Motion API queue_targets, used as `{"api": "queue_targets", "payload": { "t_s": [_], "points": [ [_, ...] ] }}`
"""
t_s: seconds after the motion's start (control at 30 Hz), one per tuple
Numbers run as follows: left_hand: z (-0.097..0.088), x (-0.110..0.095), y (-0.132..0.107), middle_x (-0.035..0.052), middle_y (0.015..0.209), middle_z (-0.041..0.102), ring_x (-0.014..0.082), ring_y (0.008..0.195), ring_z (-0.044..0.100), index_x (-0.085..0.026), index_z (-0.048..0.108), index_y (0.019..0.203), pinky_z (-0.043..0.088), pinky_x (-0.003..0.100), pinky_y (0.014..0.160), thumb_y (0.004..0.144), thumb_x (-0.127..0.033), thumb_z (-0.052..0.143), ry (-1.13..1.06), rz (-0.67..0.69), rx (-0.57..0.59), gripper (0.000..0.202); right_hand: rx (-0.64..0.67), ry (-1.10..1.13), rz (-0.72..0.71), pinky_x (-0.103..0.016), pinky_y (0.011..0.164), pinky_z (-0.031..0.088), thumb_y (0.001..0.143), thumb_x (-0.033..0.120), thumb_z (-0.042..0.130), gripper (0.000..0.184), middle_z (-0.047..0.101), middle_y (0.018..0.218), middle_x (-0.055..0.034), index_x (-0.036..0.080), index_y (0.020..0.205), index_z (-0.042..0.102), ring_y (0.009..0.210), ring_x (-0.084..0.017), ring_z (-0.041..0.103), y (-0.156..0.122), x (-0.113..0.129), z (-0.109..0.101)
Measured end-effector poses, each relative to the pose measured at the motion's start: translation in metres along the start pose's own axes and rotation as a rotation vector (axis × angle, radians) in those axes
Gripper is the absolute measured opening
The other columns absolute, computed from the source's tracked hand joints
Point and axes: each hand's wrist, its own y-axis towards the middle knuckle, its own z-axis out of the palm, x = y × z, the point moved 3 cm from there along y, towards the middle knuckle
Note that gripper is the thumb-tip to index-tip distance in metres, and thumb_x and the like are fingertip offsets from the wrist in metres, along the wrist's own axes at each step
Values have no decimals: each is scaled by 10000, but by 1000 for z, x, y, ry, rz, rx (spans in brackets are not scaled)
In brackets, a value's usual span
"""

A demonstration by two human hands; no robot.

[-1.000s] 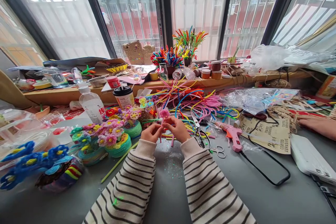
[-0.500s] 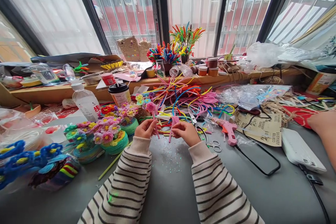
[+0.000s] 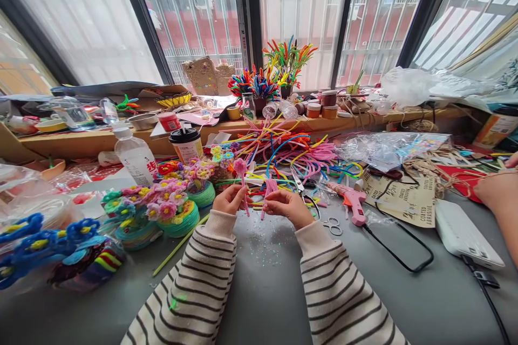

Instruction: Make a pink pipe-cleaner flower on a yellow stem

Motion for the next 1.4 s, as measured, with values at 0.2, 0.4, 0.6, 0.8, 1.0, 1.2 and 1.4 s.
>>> {"api": "queue_targets", "payload": {
  "t_s": [0.2,0.4,0.6,0.8,1.0,1.2,1.4],
  "points": [
    [9,7,0,-13,507,571,90,443,515,-140,522,653,418,205,443,560,-354,595,-81,-2,153,245,22,-27,-52,-281,703,460,501,225,685,247,626,706,7,151,715,584,678,-115,582,2,1,-2],
    [18,13,-4,-29,464,531,91,415,501,-146,526,655,391,212,425,512,-366,630,49,-24,284,282,-40,-42,-97,-291,713,461,498,244,682,261,608,699,8,153,714,568,695,-128,578,3,0,-1],
    [18,19,0,-45,413,494,79,366,468,-159,501,618,353,198,375,518,-386,615,123,-52,319,274,26,-203,-36,-292,660,471,514,245,663,244,602,678,-2,144,712,563,643,-129,579,4,-8,5],
    [12,18,-1,-28,509,529,86,464,509,-140,520,670,421,214,471,497,-338,644,22,-19,189,291,247,-264,103,-253,602,477,506,155,651,261,610,674,-1,129,750,560,601,-111,582,4,-18,6],
    [12,13,-2,-24,503,536,89,459,508,-142,515,639,428,215,466,529,-319,619,-33,-12,170,233,266,-169,-66,-196,581,485,599,225,582,163,646,704,-5,124,723,610,606,-90,593,-11,20,-25],
    [10,15,-1,-20,498,540,85,451,500,-145,529,641,426,213,474,556,-306,596,21,21,140,194,-154,297,-476,-283,878,384,716,308,501,159,559,1032,37,294,859,570,1028,-87,460,-4,36,-54],
    [9,22,1,2,560,568,116,514,552,-144,530,679,458,255,530,585,-341,567,-25,-5,102,222,-119,231,-188,-282,804,421,645,308,583,188,601,868,8,238,819,581,818,-118,557,3,18,-37]
  ]
}}
